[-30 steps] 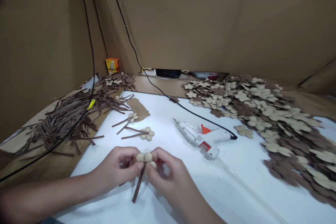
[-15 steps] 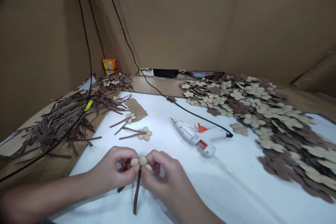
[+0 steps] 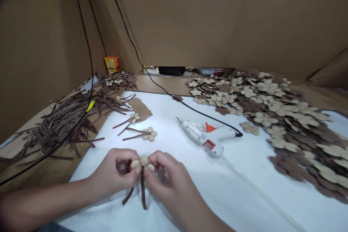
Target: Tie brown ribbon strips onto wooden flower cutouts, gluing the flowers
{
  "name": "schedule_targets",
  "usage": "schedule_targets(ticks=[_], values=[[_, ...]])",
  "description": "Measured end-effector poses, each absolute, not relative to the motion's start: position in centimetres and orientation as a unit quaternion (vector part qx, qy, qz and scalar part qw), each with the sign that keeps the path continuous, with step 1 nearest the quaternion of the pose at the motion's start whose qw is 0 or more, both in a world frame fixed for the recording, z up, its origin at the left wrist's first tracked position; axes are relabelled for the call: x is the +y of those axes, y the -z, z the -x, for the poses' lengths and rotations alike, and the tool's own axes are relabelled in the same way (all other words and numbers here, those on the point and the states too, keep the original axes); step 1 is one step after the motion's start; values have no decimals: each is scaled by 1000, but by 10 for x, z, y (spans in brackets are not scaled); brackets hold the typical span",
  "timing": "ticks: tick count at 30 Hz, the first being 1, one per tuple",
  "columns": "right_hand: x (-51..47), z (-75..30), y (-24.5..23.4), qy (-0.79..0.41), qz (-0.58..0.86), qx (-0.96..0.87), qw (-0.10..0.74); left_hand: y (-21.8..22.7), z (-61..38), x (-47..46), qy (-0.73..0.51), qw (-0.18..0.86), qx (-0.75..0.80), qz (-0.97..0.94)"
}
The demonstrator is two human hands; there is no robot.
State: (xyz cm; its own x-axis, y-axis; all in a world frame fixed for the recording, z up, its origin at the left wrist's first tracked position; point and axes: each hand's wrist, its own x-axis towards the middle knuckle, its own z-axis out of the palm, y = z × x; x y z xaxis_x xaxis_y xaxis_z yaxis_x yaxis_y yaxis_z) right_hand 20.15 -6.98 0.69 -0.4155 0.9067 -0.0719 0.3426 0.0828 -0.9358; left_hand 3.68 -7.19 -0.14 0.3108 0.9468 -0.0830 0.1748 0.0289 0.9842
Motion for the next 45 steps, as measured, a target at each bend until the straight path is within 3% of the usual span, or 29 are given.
schedule_targets(ticks=[21,38,42,45], values=[[-66,-204,-10,-600,413,-607,317,1,-34,-67,-363,609,426,-562],[-59,-210,-9,-569,442,-648,248,2,-32,-63,-365,573,446,-582],[-53,-217,-10,-491,444,-714,227,2,-30,-59,-393,565,431,-583],[-49,-222,-8,-453,420,-743,258,1,-29,-58,-390,558,434,-591]])
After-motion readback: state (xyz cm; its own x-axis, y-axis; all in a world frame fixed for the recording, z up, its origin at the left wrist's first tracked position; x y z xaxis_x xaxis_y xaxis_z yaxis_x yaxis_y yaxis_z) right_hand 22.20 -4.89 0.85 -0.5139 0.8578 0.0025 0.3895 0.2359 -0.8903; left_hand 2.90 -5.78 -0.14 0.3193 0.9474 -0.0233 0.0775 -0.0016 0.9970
